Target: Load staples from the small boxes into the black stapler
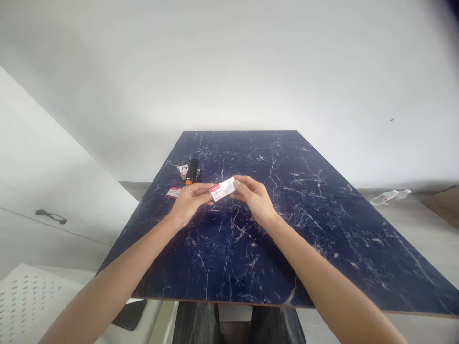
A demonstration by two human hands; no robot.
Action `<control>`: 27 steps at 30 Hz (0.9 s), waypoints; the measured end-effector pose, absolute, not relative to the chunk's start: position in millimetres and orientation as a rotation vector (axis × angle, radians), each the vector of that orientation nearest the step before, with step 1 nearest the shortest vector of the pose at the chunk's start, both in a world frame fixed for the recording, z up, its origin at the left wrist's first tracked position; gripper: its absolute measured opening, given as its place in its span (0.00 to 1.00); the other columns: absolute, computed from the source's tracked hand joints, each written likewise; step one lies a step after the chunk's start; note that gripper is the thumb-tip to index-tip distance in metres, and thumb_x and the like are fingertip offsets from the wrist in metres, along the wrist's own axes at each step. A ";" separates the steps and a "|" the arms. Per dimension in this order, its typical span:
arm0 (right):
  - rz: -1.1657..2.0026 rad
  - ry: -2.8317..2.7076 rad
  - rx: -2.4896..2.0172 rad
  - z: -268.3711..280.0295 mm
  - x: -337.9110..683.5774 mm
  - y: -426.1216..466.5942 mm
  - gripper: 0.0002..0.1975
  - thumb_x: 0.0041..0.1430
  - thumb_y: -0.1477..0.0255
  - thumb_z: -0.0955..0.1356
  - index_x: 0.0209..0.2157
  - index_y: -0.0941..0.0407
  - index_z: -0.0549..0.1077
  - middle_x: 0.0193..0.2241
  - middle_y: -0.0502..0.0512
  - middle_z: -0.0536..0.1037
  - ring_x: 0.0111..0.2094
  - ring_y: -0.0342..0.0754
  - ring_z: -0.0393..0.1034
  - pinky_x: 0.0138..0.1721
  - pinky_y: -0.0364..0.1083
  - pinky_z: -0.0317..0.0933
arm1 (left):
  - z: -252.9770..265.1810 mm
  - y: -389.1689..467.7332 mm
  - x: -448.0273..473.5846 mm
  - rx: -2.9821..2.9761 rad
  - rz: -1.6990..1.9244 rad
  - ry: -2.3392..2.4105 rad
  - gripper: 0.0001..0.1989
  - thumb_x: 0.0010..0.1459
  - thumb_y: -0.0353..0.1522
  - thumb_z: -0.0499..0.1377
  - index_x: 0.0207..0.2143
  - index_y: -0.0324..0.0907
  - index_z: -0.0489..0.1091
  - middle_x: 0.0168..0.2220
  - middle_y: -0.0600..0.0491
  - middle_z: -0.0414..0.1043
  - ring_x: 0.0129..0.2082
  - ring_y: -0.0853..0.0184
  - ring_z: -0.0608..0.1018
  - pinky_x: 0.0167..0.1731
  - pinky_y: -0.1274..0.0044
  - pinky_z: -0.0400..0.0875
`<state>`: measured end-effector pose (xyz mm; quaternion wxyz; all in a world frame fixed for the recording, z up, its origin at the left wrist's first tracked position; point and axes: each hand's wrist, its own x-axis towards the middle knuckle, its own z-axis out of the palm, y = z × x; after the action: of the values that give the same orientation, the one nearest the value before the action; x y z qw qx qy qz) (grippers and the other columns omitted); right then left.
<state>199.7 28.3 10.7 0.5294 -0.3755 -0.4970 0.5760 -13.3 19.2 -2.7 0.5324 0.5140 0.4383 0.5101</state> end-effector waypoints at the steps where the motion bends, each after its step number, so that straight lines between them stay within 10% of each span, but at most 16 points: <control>1: 1.354 -1.190 -0.895 10.3 200.8 29.7 0.15 0.58 0.59 0.73 0.42 0.53 0.79 0.40 0.55 0.81 0.40 0.50 0.77 0.46 0.52 0.76 | -2.1 19.8 -14.0 1.214 1.231 1.051 0.19 0.48 0.38 0.74 0.42 0.43 0.81 0.43 0.46 0.82 0.40 0.60 0.83 0.34 0.73 0.80; 11: 0.961 -1.503 -0.928 7.0 204.3 28.3 0.16 0.69 0.65 0.63 0.55 0.51 0.71 0.45 0.56 0.80 0.39 0.49 0.78 0.44 0.52 0.75 | 0.4 22.4 -12.8 1.170 1.322 1.120 0.14 0.48 0.36 0.73 0.36 0.41 0.80 0.37 0.48 0.83 0.33 0.64 0.82 0.30 0.76 0.76; 27: 0.074 -2.364 -1.042 10.5 210.8 25.3 0.12 0.70 0.75 0.61 0.41 0.57 0.77 0.50 0.64 0.76 0.45 0.55 0.71 0.48 0.54 0.66 | -1.8 23.5 -17.1 1.140 1.187 1.008 0.09 0.50 0.32 0.69 0.35 0.41 0.77 0.40 0.50 0.80 0.38 0.62 0.82 0.34 0.73 0.81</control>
<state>210.8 25.3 10.5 0.2748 -0.3877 -0.8794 0.0277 -17.1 23.5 -1.8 0.5694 0.4855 0.4295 0.5056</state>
